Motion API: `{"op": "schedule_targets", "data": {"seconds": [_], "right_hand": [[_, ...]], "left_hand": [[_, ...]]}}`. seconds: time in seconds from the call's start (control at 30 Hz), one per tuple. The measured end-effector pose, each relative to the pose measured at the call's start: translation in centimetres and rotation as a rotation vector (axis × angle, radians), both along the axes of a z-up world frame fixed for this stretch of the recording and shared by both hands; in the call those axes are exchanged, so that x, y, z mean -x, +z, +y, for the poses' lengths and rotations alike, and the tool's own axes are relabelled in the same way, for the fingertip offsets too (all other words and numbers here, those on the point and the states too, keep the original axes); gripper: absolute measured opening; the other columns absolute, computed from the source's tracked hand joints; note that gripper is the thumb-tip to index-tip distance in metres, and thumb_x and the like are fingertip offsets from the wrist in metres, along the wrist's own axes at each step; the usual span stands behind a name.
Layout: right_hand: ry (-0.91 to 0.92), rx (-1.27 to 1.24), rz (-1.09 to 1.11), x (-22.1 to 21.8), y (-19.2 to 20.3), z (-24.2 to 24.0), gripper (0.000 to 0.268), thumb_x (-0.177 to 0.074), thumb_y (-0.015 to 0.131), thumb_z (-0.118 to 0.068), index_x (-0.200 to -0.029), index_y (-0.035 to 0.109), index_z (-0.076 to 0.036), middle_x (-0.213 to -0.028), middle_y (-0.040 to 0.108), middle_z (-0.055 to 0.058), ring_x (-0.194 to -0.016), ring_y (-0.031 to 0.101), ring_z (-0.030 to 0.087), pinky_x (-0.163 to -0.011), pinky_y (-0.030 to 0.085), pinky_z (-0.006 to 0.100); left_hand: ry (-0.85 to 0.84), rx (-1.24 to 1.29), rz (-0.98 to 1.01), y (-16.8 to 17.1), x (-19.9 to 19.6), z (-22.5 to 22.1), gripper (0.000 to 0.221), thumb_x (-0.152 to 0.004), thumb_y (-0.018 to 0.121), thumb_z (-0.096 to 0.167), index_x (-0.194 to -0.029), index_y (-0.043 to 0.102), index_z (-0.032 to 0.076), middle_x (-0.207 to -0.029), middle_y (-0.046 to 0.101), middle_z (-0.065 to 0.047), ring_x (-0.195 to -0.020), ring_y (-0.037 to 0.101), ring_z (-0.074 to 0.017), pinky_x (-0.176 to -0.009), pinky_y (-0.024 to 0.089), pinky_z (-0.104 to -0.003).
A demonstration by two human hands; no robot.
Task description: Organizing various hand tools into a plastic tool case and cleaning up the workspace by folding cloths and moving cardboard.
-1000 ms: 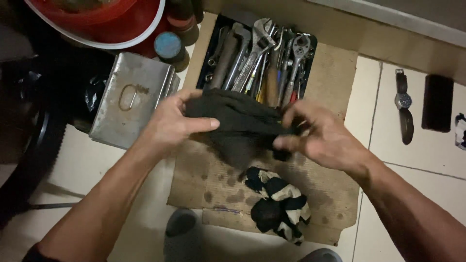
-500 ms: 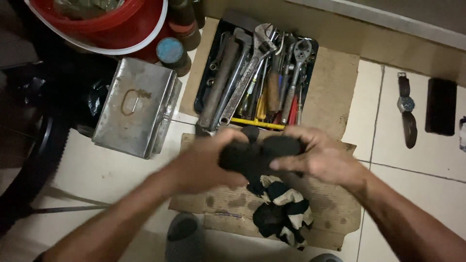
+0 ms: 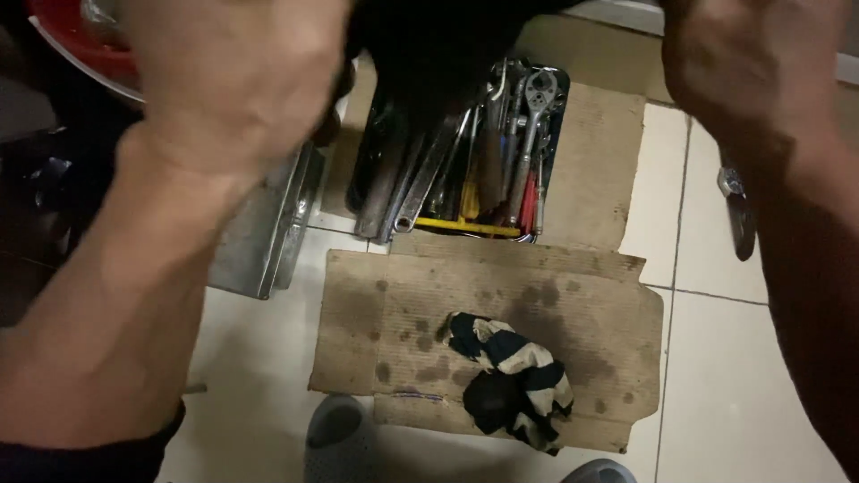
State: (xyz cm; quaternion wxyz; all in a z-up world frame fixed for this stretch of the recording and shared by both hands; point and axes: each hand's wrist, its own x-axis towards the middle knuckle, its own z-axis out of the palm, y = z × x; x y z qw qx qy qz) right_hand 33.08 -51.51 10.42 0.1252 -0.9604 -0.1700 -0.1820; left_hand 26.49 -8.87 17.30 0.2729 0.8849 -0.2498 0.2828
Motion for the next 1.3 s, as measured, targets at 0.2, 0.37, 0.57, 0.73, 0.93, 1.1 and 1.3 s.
{"op": "schedule_targets", "data": {"seconds": [0.2,0.37,0.57,0.73,0.93,1.1,1.3], "right_hand": [[0.127,-0.012,-0.297,1.9,-2.1,4.4,0.048,-0.066,0.055,0.012,-0.112,0.069,0.002,-0.108,0.062,0.023,-0.097,0.053,0.041,-0.071,0.038,0.047],[-0.135,0.023,0.267,8.2,-9.1,5.0,0.052,-0.088,0.067,0.0,-0.139,0.057,-0.005,-0.141,0.048,0.034,-0.119,0.049,0.052,-0.093,0.046,0.061],[0.049,-0.152,0.551,24.3,-17.4,4.0,0.067,-0.091,0.057,-0.042,-0.147,0.045,-0.007,-0.117,0.069,0.015,-0.081,0.071,0.024,-0.073,0.058,0.038],[0.107,0.348,0.833,32.0,-17.9,8.3,0.112,-0.073,0.077,-0.083,-0.159,0.022,-0.036,-0.116,0.044,0.007,-0.089,0.053,0.021,-0.049,0.058,0.037],[0.121,0.125,1.146,30.1,-17.8,7.7,0.057,-0.089,0.066,-0.024,-0.143,0.05,-0.029,-0.101,0.072,0.017,-0.075,0.072,0.037,-0.066,0.059,0.045],[0.39,-0.714,0.82,22.5,-11.6,6.0,0.108,-0.073,0.03,-0.097,-0.117,0.072,-0.008,-0.107,0.073,0.018,-0.101,0.069,0.035,-0.088,0.055,0.053],[0.101,-0.659,0.448,12.7,-2.0,10.5,0.046,-0.081,0.068,-0.02,-0.127,0.066,-0.024,-0.12,0.07,0.009,-0.12,0.065,0.036,-0.101,0.052,0.05]], "left_hand": [[-0.251,0.038,0.377,-5.0,2.0,-8.6,0.053,-0.072,0.074,0.01,-0.124,0.064,0.01,-0.111,0.068,-0.011,-0.097,0.062,-0.0301,-0.083,0.047,-0.043],[-0.322,-0.149,1.082,-12.5,5.1,-11.0,0.075,-0.09,0.071,0.024,-0.154,0.035,0.007,-0.152,0.043,-0.02,-0.132,0.051,-0.0352,-0.104,0.046,-0.046],[0.1,-0.218,0.914,-16.2,1.9,-6.9,0.064,-0.092,0.07,0.037,-0.146,0.048,0.01,-0.148,0.045,-0.02,-0.13,0.049,-0.037,-0.104,0.043,-0.052],[0.38,-0.19,0.961,-18.9,-2.2,-4.4,0.075,-0.094,0.065,0.055,-0.151,0.043,0.012,-0.146,0.047,-0.019,-0.132,0.046,-0.0362,-0.106,0.041,-0.052],[0.382,-0.152,0.833,-22.9,-2.9,-2.9,0.026,-0.093,0.068,0.036,-0.107,0.077,0.017,-0.114,0.068,-0.016,-0.11,0.059,-0.0372,-0.09,0.046,-0.049],[0.641,0.039,0.896,-24.8,-0.3,-0.1,0.034,-0.087,0.067,0.039,-0.103,0.074,0.01,-0.099,0.073,-0.019,-0.102,0.069,-0.042,-0.081,0.053,-0.058],[0.176,0.288,0.87,-15.2,6.6,-5.0,0.067,-0.086,0.076,0.019,-0.146,0.051,0.003,-0.136,0.054,-0.032,-0.128,0.05,-0.0519,-0.105,0.042,-0.062]]}}
